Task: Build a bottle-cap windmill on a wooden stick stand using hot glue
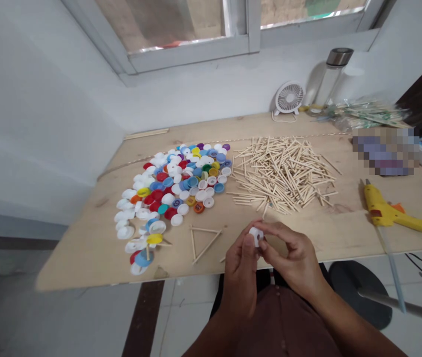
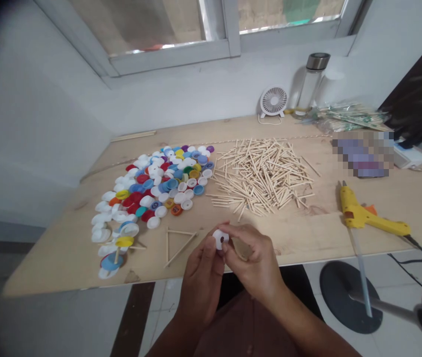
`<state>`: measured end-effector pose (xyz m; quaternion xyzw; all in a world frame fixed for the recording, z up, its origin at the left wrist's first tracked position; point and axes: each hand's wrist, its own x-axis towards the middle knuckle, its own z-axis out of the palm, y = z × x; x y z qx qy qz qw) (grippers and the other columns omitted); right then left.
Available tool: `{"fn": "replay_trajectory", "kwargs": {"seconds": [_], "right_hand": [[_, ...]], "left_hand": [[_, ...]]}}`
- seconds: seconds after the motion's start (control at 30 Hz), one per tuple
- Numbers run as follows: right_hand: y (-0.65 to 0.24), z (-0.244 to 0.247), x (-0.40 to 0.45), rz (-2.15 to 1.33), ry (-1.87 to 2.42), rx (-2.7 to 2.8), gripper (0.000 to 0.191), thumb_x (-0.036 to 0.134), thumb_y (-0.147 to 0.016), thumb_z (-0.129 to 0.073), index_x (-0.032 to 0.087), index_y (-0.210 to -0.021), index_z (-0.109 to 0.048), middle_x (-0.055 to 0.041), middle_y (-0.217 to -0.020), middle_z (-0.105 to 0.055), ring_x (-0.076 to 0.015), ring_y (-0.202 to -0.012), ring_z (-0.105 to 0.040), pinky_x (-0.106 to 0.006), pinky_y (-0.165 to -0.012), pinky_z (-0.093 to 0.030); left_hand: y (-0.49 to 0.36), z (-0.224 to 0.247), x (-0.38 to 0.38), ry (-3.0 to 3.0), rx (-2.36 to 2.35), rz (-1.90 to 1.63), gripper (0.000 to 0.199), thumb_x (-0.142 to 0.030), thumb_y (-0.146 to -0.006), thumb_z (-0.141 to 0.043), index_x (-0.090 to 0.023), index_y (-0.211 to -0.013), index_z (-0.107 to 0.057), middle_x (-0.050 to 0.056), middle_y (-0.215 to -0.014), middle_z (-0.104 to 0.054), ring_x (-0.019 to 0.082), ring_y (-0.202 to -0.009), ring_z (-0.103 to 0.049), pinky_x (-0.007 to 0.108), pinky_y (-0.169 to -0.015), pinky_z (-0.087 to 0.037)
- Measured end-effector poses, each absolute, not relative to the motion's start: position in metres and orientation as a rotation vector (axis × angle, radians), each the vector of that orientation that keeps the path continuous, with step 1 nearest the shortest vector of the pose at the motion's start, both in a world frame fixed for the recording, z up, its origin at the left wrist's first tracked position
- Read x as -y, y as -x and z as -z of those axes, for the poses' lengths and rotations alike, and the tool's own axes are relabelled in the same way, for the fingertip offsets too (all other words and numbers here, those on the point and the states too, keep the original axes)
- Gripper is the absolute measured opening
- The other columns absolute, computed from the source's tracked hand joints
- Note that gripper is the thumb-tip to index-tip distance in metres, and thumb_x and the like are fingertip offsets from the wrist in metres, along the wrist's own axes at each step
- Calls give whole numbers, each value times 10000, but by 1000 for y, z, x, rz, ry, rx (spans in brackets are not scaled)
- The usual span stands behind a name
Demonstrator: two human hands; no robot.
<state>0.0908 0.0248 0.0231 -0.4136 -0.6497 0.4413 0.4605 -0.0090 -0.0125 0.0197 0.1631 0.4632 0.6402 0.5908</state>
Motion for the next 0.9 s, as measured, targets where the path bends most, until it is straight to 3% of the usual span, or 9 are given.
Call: {"fn": "replay_trajectory", "kwargs": {"seconds": [0.27, 0.4, 0.6, 0.77, 0.9], "right_hand": [[-83, -21, -24, -636, 989, 1777, 316, 58, -793, -520, 206, -1032, -664, -46, -908, -727, -170, -812, -666, -310, -741, -544], [-87, -19, -26, -747, 1021, 1724, 291, 75, -834, -465, 214, -974, -678, -33, -883, -723, -158, -789, -667, -283, -693, -541], [-93, -28, -31, -1205, 1060, 1615, 199, 265, -863, -576, 197, -1008, -693, -36, -869, -716, -119, -591, -641, -240, -561, -538], [-93, -27, -35, -1236, 1079, 1533, 181, 338, -841, -616, 200, -886, -723, -21, -777, -710, -129, -556, -641, -239, -505, -528], [-94, -25, -33, -1002, 1085, 1679, 154, 267, -868, -576, 203, -892, -714, -9, -736, -712, -129, -556, -639, -276, -583, -530]], "left_hand": [[8, -15, 14, -501, -1173, -1488, 431, -484, -828, -602, -173, -1119, -674, 115, -1185, -666, 264, -1154, -572, 383, -1013, -414], [7, -16, 15, -591, -1243, -1511, 434, -492, -844, -572, -159, -1103, -677, 120, -1098, -688, 262, -1093, -590, 360, -937, -458], [10, -13, 13, -567, -1190, -1497, 369, -485, -847, -577, -197, -1049, -690, 68, -888, -684, 172, -753, -583, 265, -665, -466], [11, -16, 12, -646, -1195, -1444, 404, -502, -860, -548, -162, -1017, -697, 32, -705, -598, 146, -651, -493, 255, -628, -418], [10, -19, 11, -703, -1251, -1430, 417, -496, -858, -553, -171, -1082, -690, 14, -678, -566, 144, -651, -484, 256, -667, -422]]}}
